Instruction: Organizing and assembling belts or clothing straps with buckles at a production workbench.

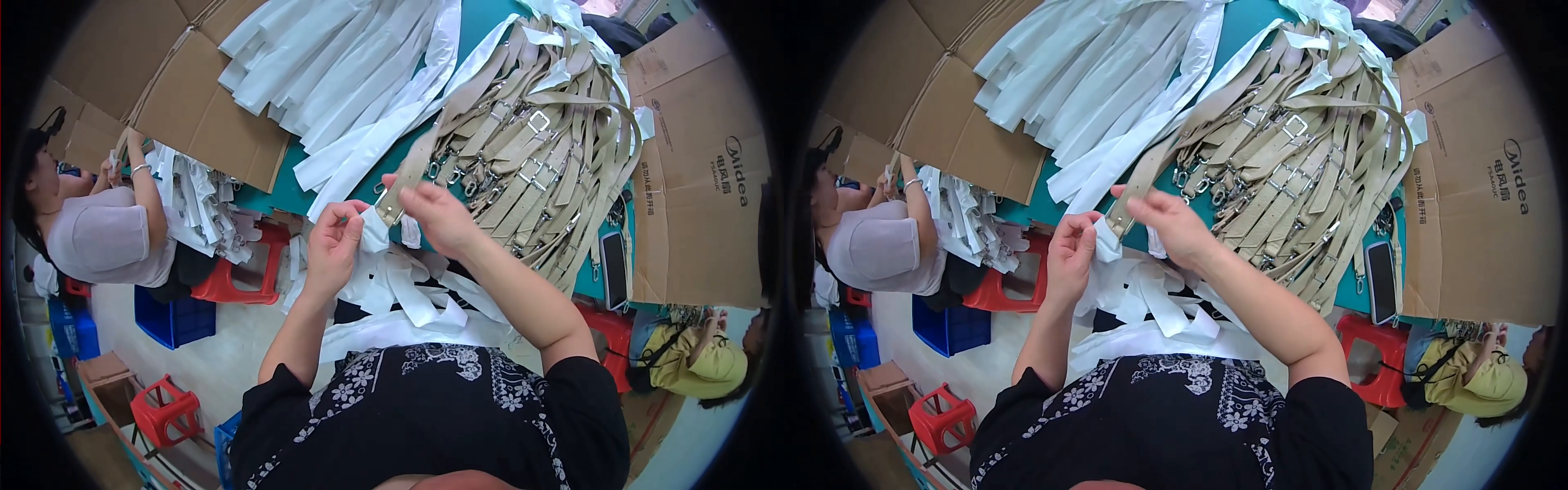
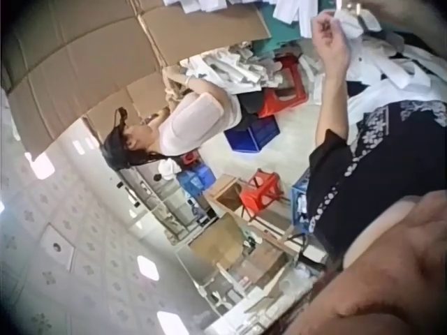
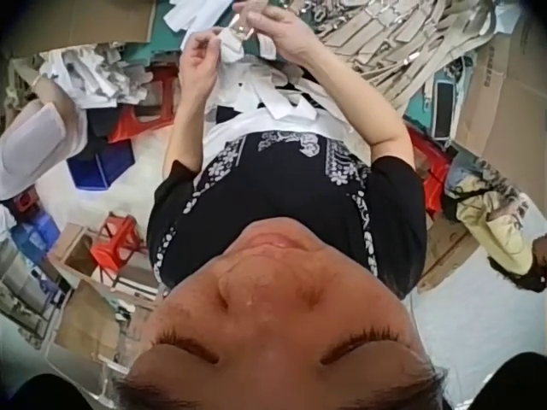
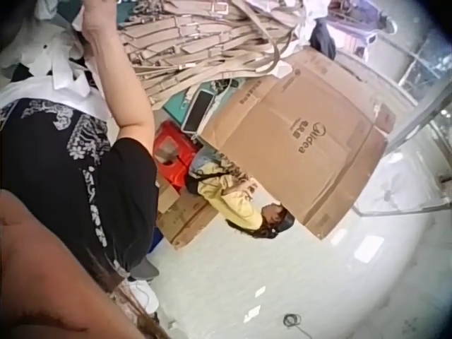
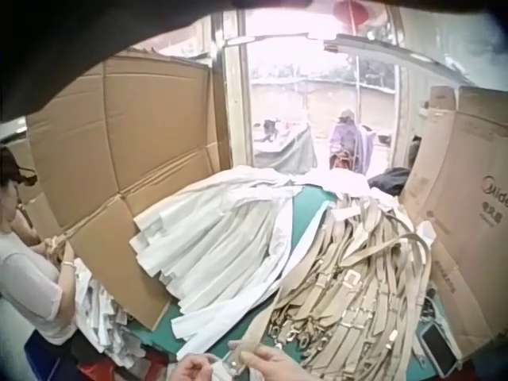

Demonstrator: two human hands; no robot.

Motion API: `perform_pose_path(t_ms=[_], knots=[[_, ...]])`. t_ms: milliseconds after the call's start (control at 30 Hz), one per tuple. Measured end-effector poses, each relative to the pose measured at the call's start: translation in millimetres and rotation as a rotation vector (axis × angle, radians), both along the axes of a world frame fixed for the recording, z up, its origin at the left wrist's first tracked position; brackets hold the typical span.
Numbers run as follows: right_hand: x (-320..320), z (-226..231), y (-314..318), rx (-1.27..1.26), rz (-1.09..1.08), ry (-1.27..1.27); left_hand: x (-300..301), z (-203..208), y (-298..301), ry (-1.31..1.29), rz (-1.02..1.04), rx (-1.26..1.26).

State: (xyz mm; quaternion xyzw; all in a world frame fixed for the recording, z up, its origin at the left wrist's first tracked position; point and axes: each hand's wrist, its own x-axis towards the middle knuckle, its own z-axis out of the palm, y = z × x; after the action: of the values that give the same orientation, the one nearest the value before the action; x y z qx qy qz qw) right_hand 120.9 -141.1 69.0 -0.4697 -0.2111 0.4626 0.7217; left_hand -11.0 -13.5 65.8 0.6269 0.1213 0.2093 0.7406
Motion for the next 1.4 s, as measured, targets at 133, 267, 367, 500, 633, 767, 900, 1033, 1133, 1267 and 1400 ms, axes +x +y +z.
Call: perform_pose_path(t_ms=[133, 267, 367, 500, 633, 767, 900, 1033, 1133, 1267, 1400], knots=[[-11, -11, 3, 0.001, -0.159, 0.089, -7, -5, 6, 0.07, -0.026, 0.09], [-30, 6, 7, -0.116, -0.216, -0.046, -8, -4, 5, 0.09, 0.047, 0.242], [-14, 17, 1, -0.262, -0.004, -0.05, -8, -2, 9, 0.09, 0.053, 0.235], [5, 11, -3, -0.278, 0.211, -0.176, -5, -3, 17, 0.06, -0.011, 0.236], [-17, -2, -4, -0.187, 0.098, -0.47, -3, -7, 25, 0.086, -0.119, 0.052], [-17, 4, -2, -0.105, -0.037, 0.02, -13, -5, 40, 0.215, -0.164, 0.057], [-27, -10, 3, -0.186, 0.116, -0.334, -8, 7, 31, 0.144, -0.121, 0.117], [-21, -8, 2, 0.033, -0.046, 0.157, -13, 0, 45, 0.075, -0.176, 0.385], [11, -4, 8, 0.156, -0.14, 0.278, -16, -10, 49, 0.108, -0.213, 0.356], [1, 8, 2, -0.101, 0.003, -0.4, -14, -11, 52, 0.077, -0.179, 0.153], [-15, -26, -5, 0.021, -0.003, -0.929, -10, -11, 45, 0.041, -0.342, 0.148]])
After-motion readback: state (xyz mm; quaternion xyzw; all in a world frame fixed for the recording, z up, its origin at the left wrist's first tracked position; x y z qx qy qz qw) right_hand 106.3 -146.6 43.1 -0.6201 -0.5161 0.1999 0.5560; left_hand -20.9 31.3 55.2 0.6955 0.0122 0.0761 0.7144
